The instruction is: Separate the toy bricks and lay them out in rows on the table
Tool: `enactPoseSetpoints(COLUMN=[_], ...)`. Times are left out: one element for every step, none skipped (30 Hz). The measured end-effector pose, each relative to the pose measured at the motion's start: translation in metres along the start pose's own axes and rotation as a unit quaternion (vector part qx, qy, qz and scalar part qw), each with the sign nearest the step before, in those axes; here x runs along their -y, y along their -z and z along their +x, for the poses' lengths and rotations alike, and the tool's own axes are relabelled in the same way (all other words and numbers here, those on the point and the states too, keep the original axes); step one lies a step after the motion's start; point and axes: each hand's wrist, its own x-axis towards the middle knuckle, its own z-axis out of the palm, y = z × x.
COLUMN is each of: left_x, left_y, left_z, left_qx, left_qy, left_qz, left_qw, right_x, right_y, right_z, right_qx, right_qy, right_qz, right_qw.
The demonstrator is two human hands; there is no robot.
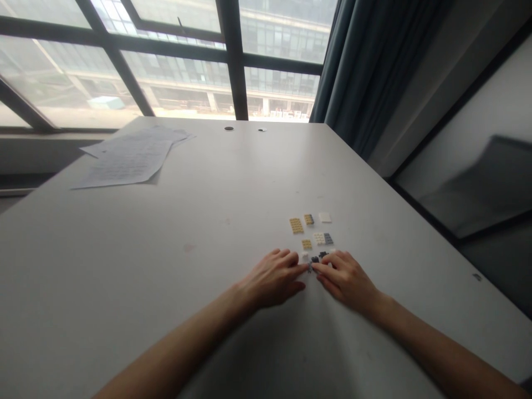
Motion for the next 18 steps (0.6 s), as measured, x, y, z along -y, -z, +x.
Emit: enactPoseSetpoints(left_x=[0.0, 0.0, 0.0, -0.001, -0.001, -0.001, -0.001, -0.002, -0.002, -0.003, -0.003, -0.003, -0.002, -0.001, 0.001, 0.003, 0.006, 0.01], left_y=[-0.001, -0.001, -0.001, -0.002, -0.002, -0.002, -0.002, -0.002, -0.002, -0.001, -0.001, 0.0, 0.001, 0.002, 0.004, 0.005, 0.007, 0.009], left_z=[0.001, 0.001, 0.001, 0.001, 0.001, 0.001, 0.001, 0.0, 0.0, -0.001, -0.003, -0.005, -0.008, -0.012, -0.017, -0.023, -0.031, -0.04], left_qx=[0.0, 0.0, 0.0, 0.001, 0.001, 0.001, 0.0, -0.001, -0.003, -0.005, -0.007, -0.011, -0.014, -0.017, -0.022, -0.028, -0.038, -0.053], left_qy=[0.001, 0.002, 0.003, 0.004, 0.006, 0.007, 0.009, 0.011, 0.013, 0.016, 0.019, 0.021, 0.023, 0.023, 0.024, 0.028, 0.035, 0.047], left_qz=[0.002, 0.004, 0.005, 0.007, 0.007, 0.008, 0.008, 0.008, 0.006, 0.005, 0.002, -0.002, -0.007, -0.013, -0.019, -0.027, -0.039, -0.057], left_qw=[1.0, 1.0, 1.0, 1.0, 1.0, 1.0, 1.0, 1.0, 1.0, 1.0, 1.0, 1.0, 1.0, 0.999, 0.999, 0.999, 0.998, 0.996], right_x=[0.0, 0.0, 0.0, 0.0, 0.001, 0.001, 0.001, 0.002, 0.002, 0.003, 0.003, 0.004, 0.004, 0.005, 0.005, 0.006, 0.006, 0.007], right_y=[0.0, 0.001, 0.001, 0.001, 0.001, 0.001, 0.0, 0.0, -0.001, -0.001, -0.002, -0.002, -0.003, -0.002, -0.002, -0.001, 0.0, 0.002], right_z=[0.0, 0.001, 0.001, 0.001, 0.0, 0.0, 0.0, -0.001, -0.001, -0.001, -0.001, -0.001, -0.001, -0.001, -0.002, -0.003, -0.004, -0.005], right_qx=[-0.001, -0.002, -0.003, -0.004, -0.004, -0.004, -0.004, -0.003, -0.002, -0.001, -0.001, -0.002, -0.005, -0.009, -0.015, -0.023, -0.034, -0.045], right_qy=[0.0, 0.0, 0.0, 0.0, -0.001, -0.001, -0.002, -0.001, 0.0, 0.002, 0.003, 0.003, 0.002, 0.0, -0.004, -0.011, -0.02, -0.036], right_qz=[-0.002, -0.004, -0.005, -0.006, -0.005, -0.005, -0.004, -0.003, -0.003, -0.004, -0.004, -0.005, -0.006, -0.005, -0.002, 0.004, 0.017, 0.038], right_qw=[1.0, 1.0, 1.0, 1.0, 1.0, 1.0, 1.0, 1.0, 1.0, 1.0, 1.0, 1.0, 1.0, 1.0, 1.0, 1.0, 0.999, 0.998])
